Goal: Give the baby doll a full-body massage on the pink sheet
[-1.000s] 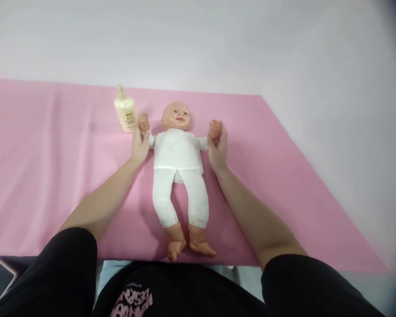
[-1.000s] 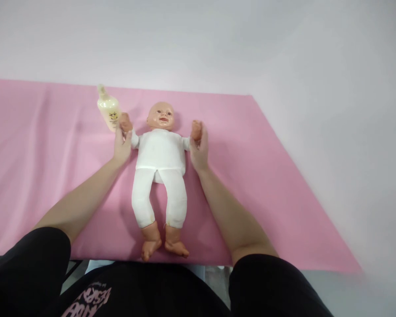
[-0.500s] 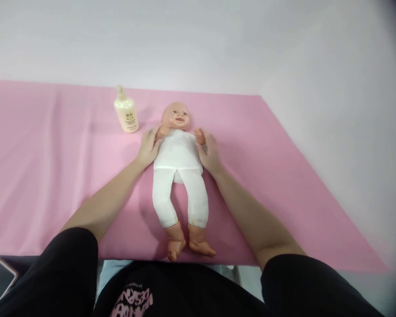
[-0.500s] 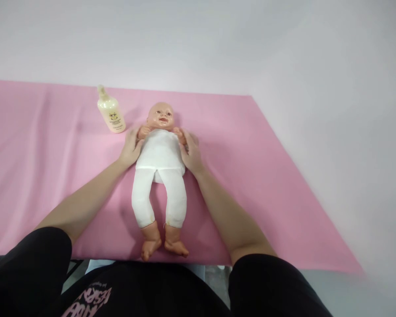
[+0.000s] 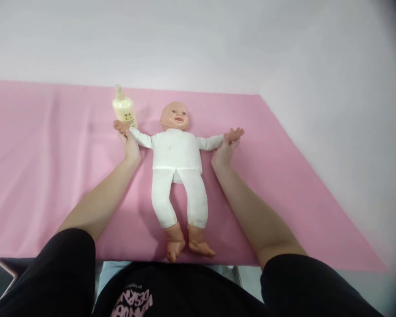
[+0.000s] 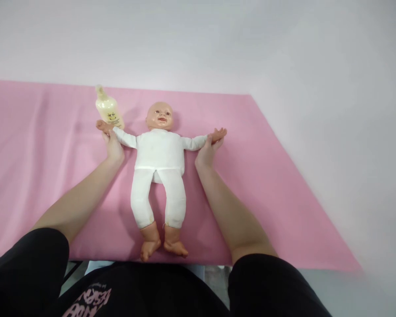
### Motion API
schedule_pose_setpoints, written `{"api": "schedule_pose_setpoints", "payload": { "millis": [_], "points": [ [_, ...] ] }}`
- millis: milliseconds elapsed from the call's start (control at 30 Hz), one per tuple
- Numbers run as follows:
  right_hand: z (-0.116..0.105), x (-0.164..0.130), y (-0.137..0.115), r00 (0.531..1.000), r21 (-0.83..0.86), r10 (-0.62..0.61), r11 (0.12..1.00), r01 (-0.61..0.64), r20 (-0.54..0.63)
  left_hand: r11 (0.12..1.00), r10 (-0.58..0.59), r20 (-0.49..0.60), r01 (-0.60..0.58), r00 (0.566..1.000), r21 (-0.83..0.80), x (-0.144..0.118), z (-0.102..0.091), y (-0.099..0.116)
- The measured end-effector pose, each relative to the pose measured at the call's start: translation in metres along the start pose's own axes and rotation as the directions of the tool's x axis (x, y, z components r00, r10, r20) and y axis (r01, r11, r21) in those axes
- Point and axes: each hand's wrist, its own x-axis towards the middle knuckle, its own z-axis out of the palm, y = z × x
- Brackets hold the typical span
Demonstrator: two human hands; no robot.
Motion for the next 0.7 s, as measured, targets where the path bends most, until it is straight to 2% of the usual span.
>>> {"api": "schedule_pose_setpoints", "payload": {
  "millis": [67,133,167,233,300,367,400,433,500,700],
  "points": [
    [0.003,-0.003,-0.010,0.997,-0.048,-0.070,0.996,0.071,0.024,0.995,0.093,0.035,-0.094,0.995,0.032,-0.004,0.001,0.002],
    [0.007,-0.008,-0.021,0.983,-0.091,-0.149,0.983,0.159,0.111,0.972,0.203,0.173,-0.220,0.964,0.086,-0.008,0.002,0.004],
    [0.009,-0.011,-0.026,0.968,-0.102,-0.178,0.975,0.198,0.177,0.953,0.240,0.266,-0.279,0.934,0.120,-0.010,0.003,0.005],
    [0.011,-0.017,-0.035,0.928,-0.120,-0.198,0.962,0.246,0.316,0.894,0.267,0.467,-0.398,0.843,0.207,-0.015,0.004,0.007],
    [0.012,-0.024,-0.042,0.866,-0.154,-0.189,0.945,0.288,0.462,0.792,0.244,0.648,-0.534,0.722,0.297,-0.020,0.006,0.009],
    [0.013,-0.028,-0.047,0.795,-0.198,-0.182,0.914,0.353,0.578,0.677,0.194,0.761,-0.646,0.619,0.353,-0.024,0.009,0.013],
    [0.013,-0.029,-0.050,0.768,-0.215,-0.182,0.898,0.385,0.614,0.633,0.171,0.791,-0.681,0.588,0.369,-0.026,0.010,0.014],
    [0.013,-0.029,-0.052,0.752,-0.228,-0.183,0.885,0.407,0.633,0.603,0.157,0.804,-0.700,0.573,0.382,-0.027,0.011,0.016],
    [0.013,-0.029,-0.056,0.747,-0.244,-0.183,0.873,0.423,0.639,0.578,0.146,0.806,-0.710,0.574,0.402,-0.029,0.013,0.018],
    [0.013,-0.028,-0.061,0.723,-0.273,-0.175,0.846,0.457,0.669,0.563,0.121,0.810,-0.711,0.574,0.420,-0.031,0.014,0.018]
  ]
}}
